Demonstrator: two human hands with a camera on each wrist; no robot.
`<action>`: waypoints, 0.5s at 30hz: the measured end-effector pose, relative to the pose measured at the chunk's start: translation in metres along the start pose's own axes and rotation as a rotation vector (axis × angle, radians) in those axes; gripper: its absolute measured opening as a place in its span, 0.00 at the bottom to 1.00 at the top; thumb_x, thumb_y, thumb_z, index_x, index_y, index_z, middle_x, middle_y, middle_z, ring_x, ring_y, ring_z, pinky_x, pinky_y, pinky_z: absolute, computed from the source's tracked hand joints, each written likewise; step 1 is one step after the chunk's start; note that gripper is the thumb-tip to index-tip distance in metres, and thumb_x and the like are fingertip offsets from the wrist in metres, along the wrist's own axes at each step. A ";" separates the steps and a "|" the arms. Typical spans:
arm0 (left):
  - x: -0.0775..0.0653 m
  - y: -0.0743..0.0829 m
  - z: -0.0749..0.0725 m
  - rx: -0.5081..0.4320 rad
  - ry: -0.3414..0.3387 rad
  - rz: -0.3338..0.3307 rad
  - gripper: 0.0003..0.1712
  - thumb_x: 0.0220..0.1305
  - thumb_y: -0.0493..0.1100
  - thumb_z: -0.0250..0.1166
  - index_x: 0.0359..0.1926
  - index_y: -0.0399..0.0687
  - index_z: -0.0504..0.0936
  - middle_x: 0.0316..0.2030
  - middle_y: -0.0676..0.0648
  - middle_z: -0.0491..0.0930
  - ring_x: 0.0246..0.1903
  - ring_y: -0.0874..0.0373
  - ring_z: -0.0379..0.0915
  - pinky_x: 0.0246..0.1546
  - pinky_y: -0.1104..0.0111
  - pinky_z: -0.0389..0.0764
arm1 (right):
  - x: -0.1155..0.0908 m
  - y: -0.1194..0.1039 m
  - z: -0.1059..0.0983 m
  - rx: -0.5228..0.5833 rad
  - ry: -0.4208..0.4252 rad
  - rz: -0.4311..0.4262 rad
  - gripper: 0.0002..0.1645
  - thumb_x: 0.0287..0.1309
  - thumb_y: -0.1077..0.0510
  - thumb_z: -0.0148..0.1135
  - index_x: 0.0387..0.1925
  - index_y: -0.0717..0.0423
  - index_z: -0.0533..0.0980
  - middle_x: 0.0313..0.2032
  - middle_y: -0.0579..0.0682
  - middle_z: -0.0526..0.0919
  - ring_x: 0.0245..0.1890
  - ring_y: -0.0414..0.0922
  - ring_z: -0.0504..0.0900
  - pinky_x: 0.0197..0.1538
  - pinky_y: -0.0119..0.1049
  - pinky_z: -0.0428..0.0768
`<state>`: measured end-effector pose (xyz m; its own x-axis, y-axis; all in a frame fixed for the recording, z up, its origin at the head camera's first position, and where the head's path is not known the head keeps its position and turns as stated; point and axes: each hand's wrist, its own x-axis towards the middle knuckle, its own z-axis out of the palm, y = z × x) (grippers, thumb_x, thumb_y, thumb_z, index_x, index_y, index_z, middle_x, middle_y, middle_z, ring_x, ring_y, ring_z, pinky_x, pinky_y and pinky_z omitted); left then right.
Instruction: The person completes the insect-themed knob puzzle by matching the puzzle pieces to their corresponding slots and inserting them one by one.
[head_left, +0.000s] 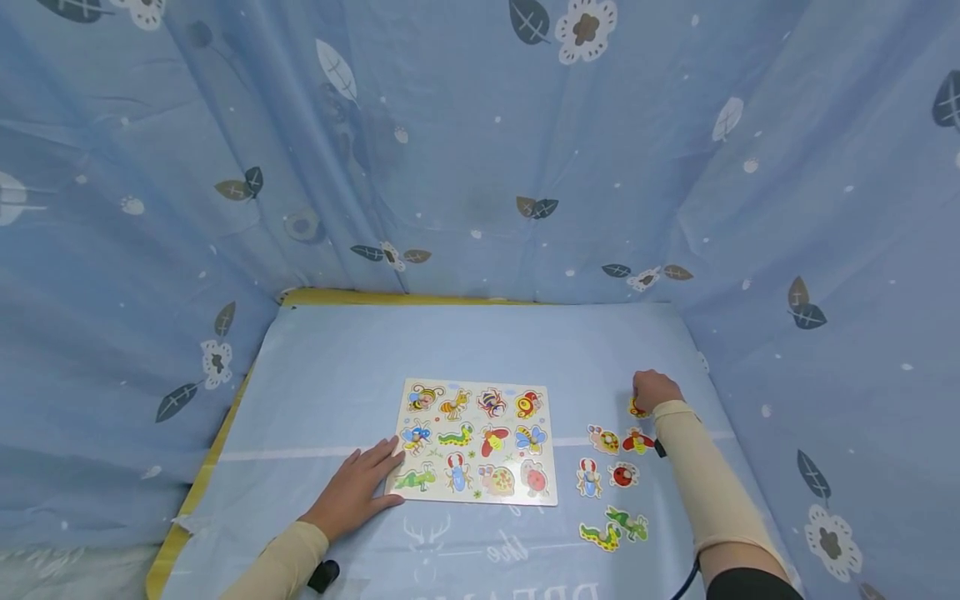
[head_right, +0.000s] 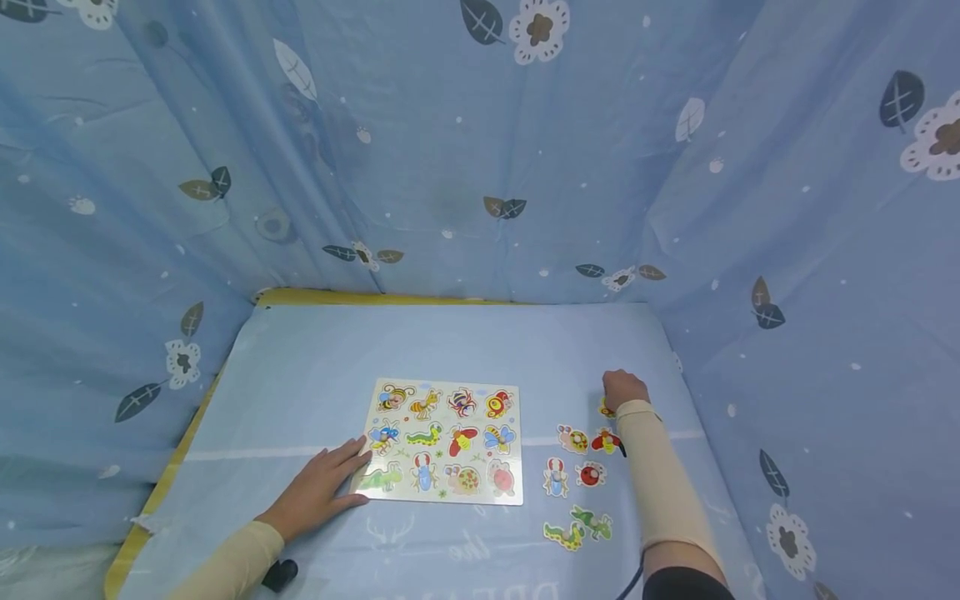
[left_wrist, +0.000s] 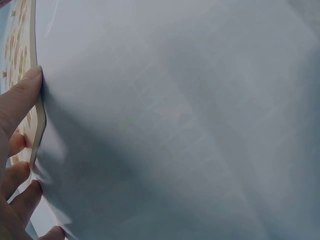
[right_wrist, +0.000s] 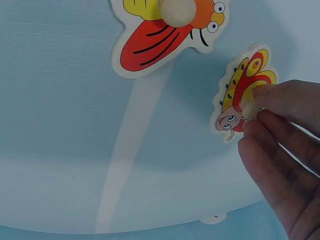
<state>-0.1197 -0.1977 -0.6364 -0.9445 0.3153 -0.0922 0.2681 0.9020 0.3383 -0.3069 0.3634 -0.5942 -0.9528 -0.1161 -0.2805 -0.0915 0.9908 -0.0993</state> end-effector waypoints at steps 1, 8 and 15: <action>0.000 0.000 0.000 0.000 0.002 0.002 0.48 0.56 0.68 0.73 0.74 0.56 0.73 0.78 0.50 0.64 0.78 0.48 0.60 0.76 0.40 0.64 | 0.000 0.001 0.001 -0.002 -0.001 0.001 0.04 0.57 0.67 0.72 0.35 0.62 0.83 0.30 0.55 0.86 0.26 0.48 0.79 0.36 0.45 0.87; 0.000 0.001 -0.001 -0.002 0.004 0.010 0.48 0.56 0.69 0.72 0.74 0.55 0.73 0.78 0.49 0.63 0.78 0.47 0.60 0.76 0.39 0.64 | -0.004 0.002 0.000 0.020 -0.014 0.011 0.03 0.59 0.69 0.70 0.36 0.65 0.84 0.31 0.57 0.86 0.27 0.48 0.80 0.37 0.46 0.87; 0.000 0.003 -0.004 -0.001 0.006 0.012 0.48 0.56 0.69 0.73 0.73 0.54 0.74 0.78 0.49 0.65 0.78 0.47 0.61 0.76 0.40 0.64 | -0.008 -0.004 -0.007 0.058 -0.057 0.046 0.05 0.59 0.69 0.70 0.37 0.64 0.84 0.34 0.59 0.87 0.30 0.49 0.80 0.40 0.46 0.88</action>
<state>-0.1194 -0.1962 -0.6320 -0.9425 0.3240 -0.0823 0.2790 0.8980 0.3402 -0.3011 0.3606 -0.5850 -0.9375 -0.0755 -0.3398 -0.0292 0.9898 -0.1395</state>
